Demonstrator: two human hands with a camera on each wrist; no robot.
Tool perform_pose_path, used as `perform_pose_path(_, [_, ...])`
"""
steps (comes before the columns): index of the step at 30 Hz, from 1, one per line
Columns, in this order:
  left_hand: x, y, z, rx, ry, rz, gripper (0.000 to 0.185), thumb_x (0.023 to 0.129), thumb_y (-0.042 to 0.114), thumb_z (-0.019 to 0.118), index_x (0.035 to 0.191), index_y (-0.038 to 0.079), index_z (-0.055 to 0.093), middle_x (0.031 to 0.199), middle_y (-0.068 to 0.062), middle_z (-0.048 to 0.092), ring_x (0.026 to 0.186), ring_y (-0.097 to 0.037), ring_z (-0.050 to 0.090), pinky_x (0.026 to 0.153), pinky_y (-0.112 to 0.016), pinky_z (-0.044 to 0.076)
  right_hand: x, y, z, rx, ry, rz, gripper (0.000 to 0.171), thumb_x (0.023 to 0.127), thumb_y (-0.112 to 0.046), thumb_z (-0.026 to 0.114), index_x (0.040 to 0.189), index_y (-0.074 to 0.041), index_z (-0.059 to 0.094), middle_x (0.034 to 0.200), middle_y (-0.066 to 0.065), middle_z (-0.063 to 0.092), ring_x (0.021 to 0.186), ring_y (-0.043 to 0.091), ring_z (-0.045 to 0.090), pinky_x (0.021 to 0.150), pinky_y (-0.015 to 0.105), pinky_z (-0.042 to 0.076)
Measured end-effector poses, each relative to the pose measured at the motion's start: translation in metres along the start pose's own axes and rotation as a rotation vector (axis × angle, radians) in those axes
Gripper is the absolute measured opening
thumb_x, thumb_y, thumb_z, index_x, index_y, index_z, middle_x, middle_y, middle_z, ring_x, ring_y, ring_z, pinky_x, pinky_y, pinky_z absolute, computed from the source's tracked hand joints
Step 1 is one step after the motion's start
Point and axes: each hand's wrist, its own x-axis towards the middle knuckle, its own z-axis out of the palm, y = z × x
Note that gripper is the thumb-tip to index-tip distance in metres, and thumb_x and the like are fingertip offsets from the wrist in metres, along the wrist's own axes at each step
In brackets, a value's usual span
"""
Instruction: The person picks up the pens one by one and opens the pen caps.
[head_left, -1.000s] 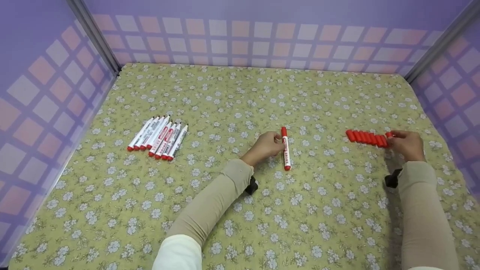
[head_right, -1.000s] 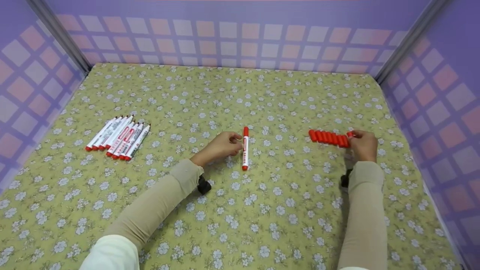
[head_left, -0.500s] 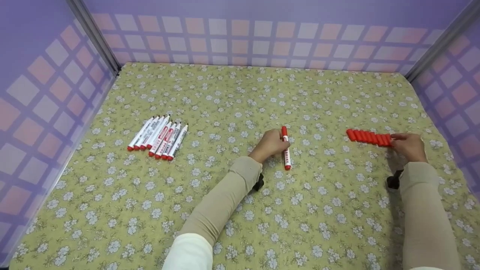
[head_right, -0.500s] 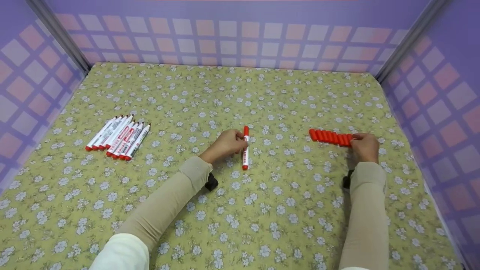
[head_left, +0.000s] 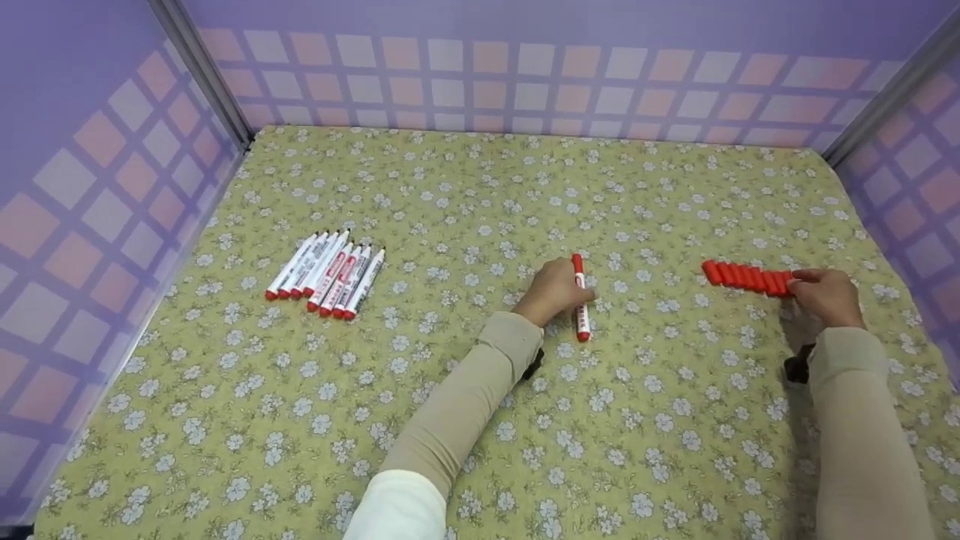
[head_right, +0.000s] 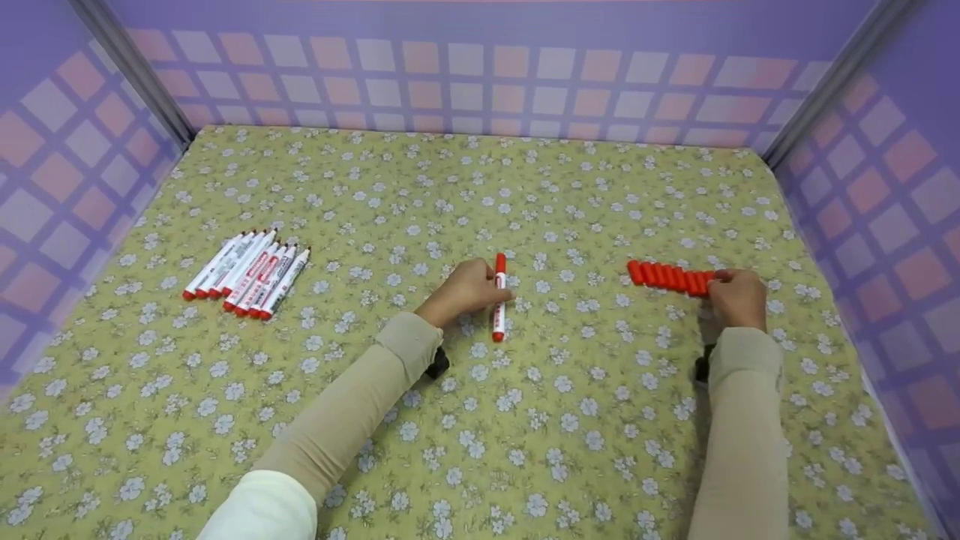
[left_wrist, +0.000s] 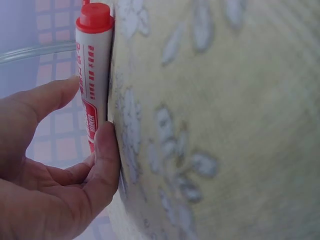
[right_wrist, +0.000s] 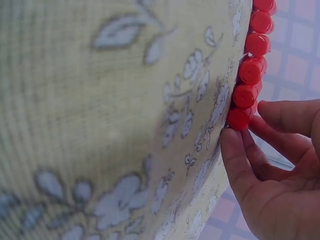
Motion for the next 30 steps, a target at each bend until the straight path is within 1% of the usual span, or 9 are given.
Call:
perform_pose_path(4, [0.001,0.002,0.001,0.030,0.008,-0.003,0.031,0.087,0.021,0.069,0.069,0.012,0.046,0.065,-0.001,0.044,0.049,-0.010,0.042,0.044,-0.023,0.036,-0.001,-0.001,0.001,-0.022,0.012,-0.031,0.057,0.096,-0.022,0.042,0.142,0.011,0.036,0.139,0.038,0.039,0.122,0.043,0.047,0.076,0.028,0.047])
perform_pose_path(11, [0.005,0.002,0.000,0.019,-0.020,-0.031,0.030,0.087,0.012,0.065,0.068,0.013,0.042,0.063,-0.001,0.038,0.047,-0.011,0.036,0.044,-0.025,0.032,-0.002,0.000,0.002,-0.042,0.040,-0.063,0.056,0.096,-0.020,0.042,0.140,0.013,0.037,0.136,0.039,0.042,0.117,0.045,0.050,0.059,0.013,0.041])
perform_pose_path(14, [0.007,0.001,-0.002,0.007,-0.029,-0.038,0.030,0.087,0.008,0.062,0.068,0.013,0.040,0.058,0.000,0.035,0.046,-0.011,0.034,0.043,-0.025,0.032,-0.001,-0.002,0.003,-0.049,0.051,-0.065,0.056,0.097,-0.020,0.042,0.141,0.013,0.035,0.137,0.039,0.041,0.119,0.046,0.049,0.068,0.022,0.047])
perform_pose_path(16, [0.007,0.001,-0.002,-0.006,-0.024,-0.030,0.030,0.087,0.006,0.062,0.068,0.012,0.040,0.057,0.000,0.035,0.046,-0.011,0.035,0.044,-0.025,0.032,-0.001,-0.004,0.004,-0.049,0.062,-0.063,0.057,0.097,-0.020,0.041,0.143,0.012,0.032,0.138,0.040,0.039,0.122,0.048,0.046,0.079,0.035,0.051])
perform_pose_path(18, [0.006,0.001,-0.002,-0.012,-0.019,-0.017,0.030,0.087,0.006,0.061,0.068,0.012,0.040,0.057,0.000,0.037,0.045,-0.010,0.037,0.044,-0.024,0.033,-0.001,-0.006,0.004,-0.042,0.071,-0.059,0.057,0.097,-0.020,0.040,0.144,0.011,0.030,0.140,0.039,0.036,0.125,0.049,0.044,0.090,0.048,0.048])
perform_pose_path(21, [0.005,0.001,-0.002,-0.021,-0.016,-0.015,0.029,0.087,0.006,0.062,0.068,0.011,0.041,0.057,-0.001,0.039,0.045,-0.011,0.039,0.044,-0.024,0.035,-0.001,-0.009,0.005,-0.023,0.073,-0.043,0.058,0.097,-0.019,0.040,0.146,0.009,0.028,0.144,0.037,0.033,0.129,0.048,0.041,0.101,0.054,0.041])
perform_pose_path(24, [0.004,0.000,-0.002,-0.026,-0.017,-0.022,0.025,0.088,0.007,0.062,0.071,0.011,0.044,0.059,-0.001,0.041,0.047,-0.011,0.041,0.045,-0.024,0.036,-0.001,-0.011,0.005,-0.023,0.074,-0.046,0.058,0.097,-0.020,0.039,0.146,0.008,0.028,0.145,0.036,0.034,0.128,0.046,0.042,0.097,0.049,0.045])
perform_pose_path(26, [0.004,0.000,-0.002,-0.034,-0.012,-0.026,0.021,0.089,0.008,0.062,0.074,0.010,0.046,0.062,-0.002,0.043,0.049,-0.012,0.042,0.046,-0.025,0.037,-0.001,-0.012,0.005,-0.029,0.078,-0.055,0.058,0.097,-0.021,0.040,0.146,0.008,0.030,0.144,0.036,0.035,0.126,0.045,0.045,0.087,0.037,0.050])
perform_pose_path(30, [0.003,0.000,-0.002,-0.051,-0.014,-0.037,0.013,0.090,0.010,0.062,0.083,0.008,0.052,0.068,-0.003,0.049,0.052,-0.012,0.046,0.049,-0.025,0.039,-0.002,-0.013,0.006,-0.037,0.086,-0.072,0.058,0.098,-0.024,0.041,0.146,0.007,0.031,0.143,0.036,0.037,0.123,0.043,0.047,0.067,0.015,0.043])
